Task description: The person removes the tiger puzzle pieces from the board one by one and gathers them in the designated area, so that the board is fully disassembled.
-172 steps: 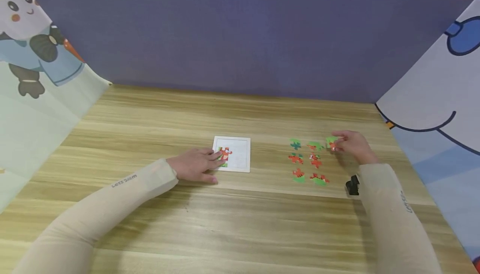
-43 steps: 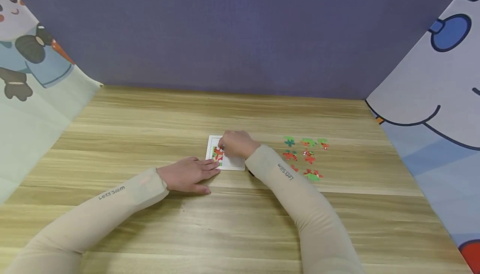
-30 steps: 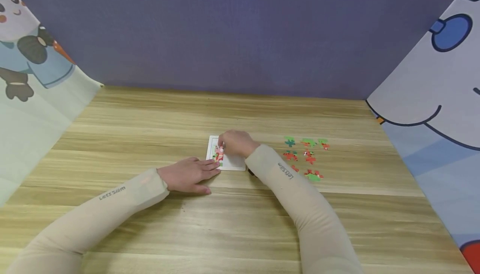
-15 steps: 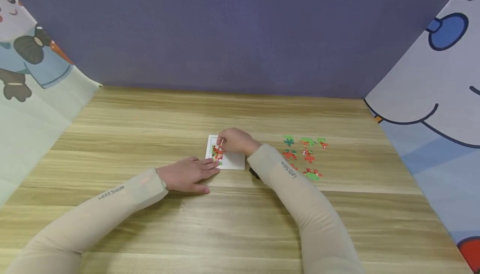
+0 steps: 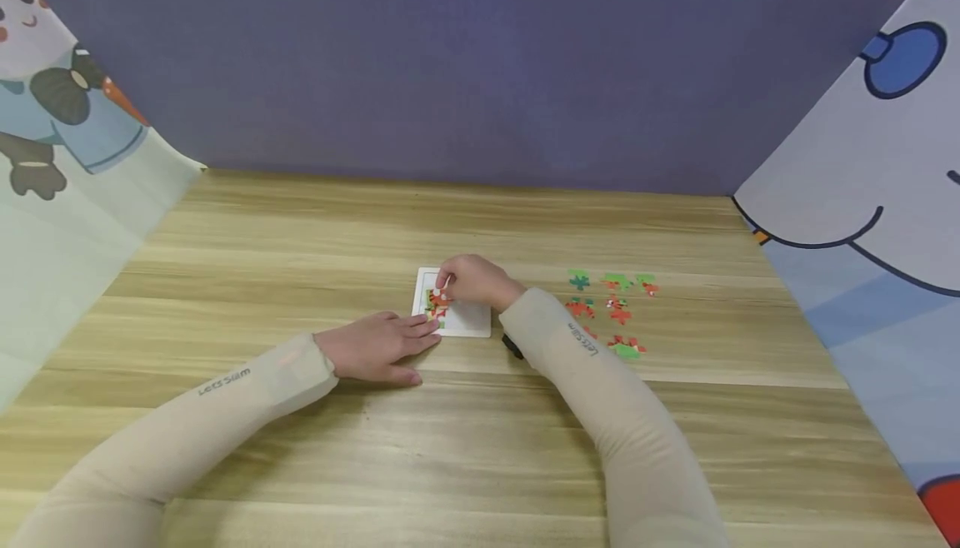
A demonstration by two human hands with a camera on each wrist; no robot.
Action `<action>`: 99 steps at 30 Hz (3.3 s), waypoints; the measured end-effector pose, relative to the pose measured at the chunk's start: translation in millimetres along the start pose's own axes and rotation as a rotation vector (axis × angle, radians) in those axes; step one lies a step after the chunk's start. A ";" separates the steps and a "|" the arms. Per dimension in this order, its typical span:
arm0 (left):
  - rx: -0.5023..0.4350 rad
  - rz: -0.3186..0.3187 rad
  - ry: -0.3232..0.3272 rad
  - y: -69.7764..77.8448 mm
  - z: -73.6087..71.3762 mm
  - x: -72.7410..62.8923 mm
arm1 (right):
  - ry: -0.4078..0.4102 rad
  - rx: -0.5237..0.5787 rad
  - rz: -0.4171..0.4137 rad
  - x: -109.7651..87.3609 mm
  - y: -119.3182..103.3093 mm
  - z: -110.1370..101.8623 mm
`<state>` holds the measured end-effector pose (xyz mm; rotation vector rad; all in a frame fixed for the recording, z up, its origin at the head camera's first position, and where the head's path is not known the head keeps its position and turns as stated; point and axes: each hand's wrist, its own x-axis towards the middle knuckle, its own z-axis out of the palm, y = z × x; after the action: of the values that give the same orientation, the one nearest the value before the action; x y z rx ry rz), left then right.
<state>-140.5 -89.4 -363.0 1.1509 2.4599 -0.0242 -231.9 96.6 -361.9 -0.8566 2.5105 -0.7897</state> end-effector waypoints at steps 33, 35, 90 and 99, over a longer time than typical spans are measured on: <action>-0.065 -0.007 -0.016 -1.5 -1.4 1.5 | 0.029 0.267 0.215 -43.4 41.7 -20.7; -0.064 -0.009 -0.015 -1.0 -1.8 0.8 | 0.031 0.285 0.227 -48.0 45.2 -22.5; -0.009 -0.012 0.182 -13.5 -4.0 5.4 | 0.310 0.478 0.328 -168.7 141.0 -68.7; -0.041 -0.179 0.174 -30.6 -16.9 16.7 | 0.330 0.528 0.319 -183.3 149.3 -74.6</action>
<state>-178.7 -94.2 -358.8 0.9481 2.6970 0.0763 -198.0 342.1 -366.2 -0.1523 2.4158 -1.4741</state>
